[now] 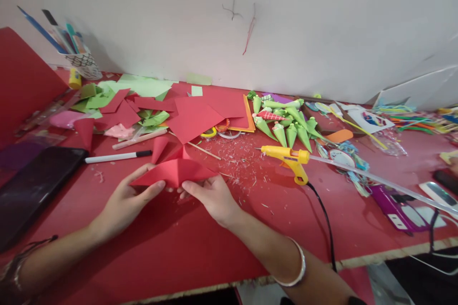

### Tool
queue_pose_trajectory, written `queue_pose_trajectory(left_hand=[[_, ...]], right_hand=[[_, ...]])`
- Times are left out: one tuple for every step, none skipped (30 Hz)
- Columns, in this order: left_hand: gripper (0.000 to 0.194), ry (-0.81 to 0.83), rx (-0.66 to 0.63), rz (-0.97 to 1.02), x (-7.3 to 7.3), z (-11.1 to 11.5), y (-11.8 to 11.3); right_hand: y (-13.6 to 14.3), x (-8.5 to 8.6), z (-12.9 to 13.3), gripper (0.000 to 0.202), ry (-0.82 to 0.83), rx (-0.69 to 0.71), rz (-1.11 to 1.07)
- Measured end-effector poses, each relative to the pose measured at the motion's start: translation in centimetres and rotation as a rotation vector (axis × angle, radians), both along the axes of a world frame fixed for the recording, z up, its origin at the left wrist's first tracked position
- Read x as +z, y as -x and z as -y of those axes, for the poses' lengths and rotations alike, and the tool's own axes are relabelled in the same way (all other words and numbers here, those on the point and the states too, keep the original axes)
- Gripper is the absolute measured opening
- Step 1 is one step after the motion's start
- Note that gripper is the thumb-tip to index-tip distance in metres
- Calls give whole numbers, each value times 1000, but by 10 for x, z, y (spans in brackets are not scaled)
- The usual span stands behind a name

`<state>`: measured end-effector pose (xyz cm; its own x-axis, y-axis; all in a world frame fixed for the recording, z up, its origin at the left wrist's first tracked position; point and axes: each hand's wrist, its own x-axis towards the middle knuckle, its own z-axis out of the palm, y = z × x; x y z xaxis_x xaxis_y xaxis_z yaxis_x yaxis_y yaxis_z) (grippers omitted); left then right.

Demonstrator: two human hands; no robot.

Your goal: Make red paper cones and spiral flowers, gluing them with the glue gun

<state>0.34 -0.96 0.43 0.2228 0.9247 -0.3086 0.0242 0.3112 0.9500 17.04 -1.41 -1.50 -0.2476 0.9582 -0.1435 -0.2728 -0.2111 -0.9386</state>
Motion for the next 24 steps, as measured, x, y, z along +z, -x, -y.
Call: queue_pose_trajectory(left_hand=[[34,2,-9,-7,-1,1,-1],[35,4,-11,-19,-1,1,-2],[35,-1,-11,-37,-1,2,-2],[33,-21,-15,-59,-1,2,-3],[30,-55,-28,-85,0,2,-4],[26,-98,-50,-114,0,2,-4],[22,-145,-77,-144,1,1,-4],[20,-183,-103,-172,1,1,-4],[20,-206,-121,-198,2,0,-5],[22,-212,-130,-221,2,0,-5],[24,-206,-138,-238,2,0,-5],[26,-193,-149,-249,2,0,-5],[28,-176,-166,-255,2,0,-5],[29,-162,-185,-256,1,0,-5],[28,-163,-199,-250,0,0,-5],[25,-181,-208,-242,-2,0,-5],[22,-214,-215,-232,-4,0,-5],[20,-257,-221,-225,-5,0,-5],[18,-300,-230,-223,-7,1,-4],[18,-338,-243,-229,-8,1,-3],[19,-365,-258,-240,-8,1,-3],[21,-382,-275,-252,-9,1,-2],[23,-393,-288,-261,-9,1,-2],[25,-399,-301,-269,-9,1,-1]], right_hand=[[1,0,1,17,-2,16,27],[1,1,2,18,0,19,45],[2,1,2,19,2,13,55],[2,2,3,20,-3,4,60],[3,3,3,21,-11,-2,60],[3,3,3,22,-17,-1,61],[3,4,3,22,-20,3,64],[3,5,4,22,-20,5,73],[4,5,4,22,-19,6,87],[4,6,4,22,-20,4,107],[4,6,5,21,-23,-1,129],[3,6,5,21,-30,-3,154],[3,6,5,20,-39,0,176],[3,6,6,19,-50,10,194],[2,6,6,18,-62,20,205],[2,5,6,16,-74,29,208],[2,5,7,13,-85,37,206],[2,4,7,11,-95,44,202],[2,3,7,9,-103,49,201],[2,2,7,8,-109,54,202],[1,1,7,8,-113,59,209],[1,0,7,7,-117,64,221],[1,-1,7,7,-124,71,233],[0,-1,8,8,-136,81,240]])
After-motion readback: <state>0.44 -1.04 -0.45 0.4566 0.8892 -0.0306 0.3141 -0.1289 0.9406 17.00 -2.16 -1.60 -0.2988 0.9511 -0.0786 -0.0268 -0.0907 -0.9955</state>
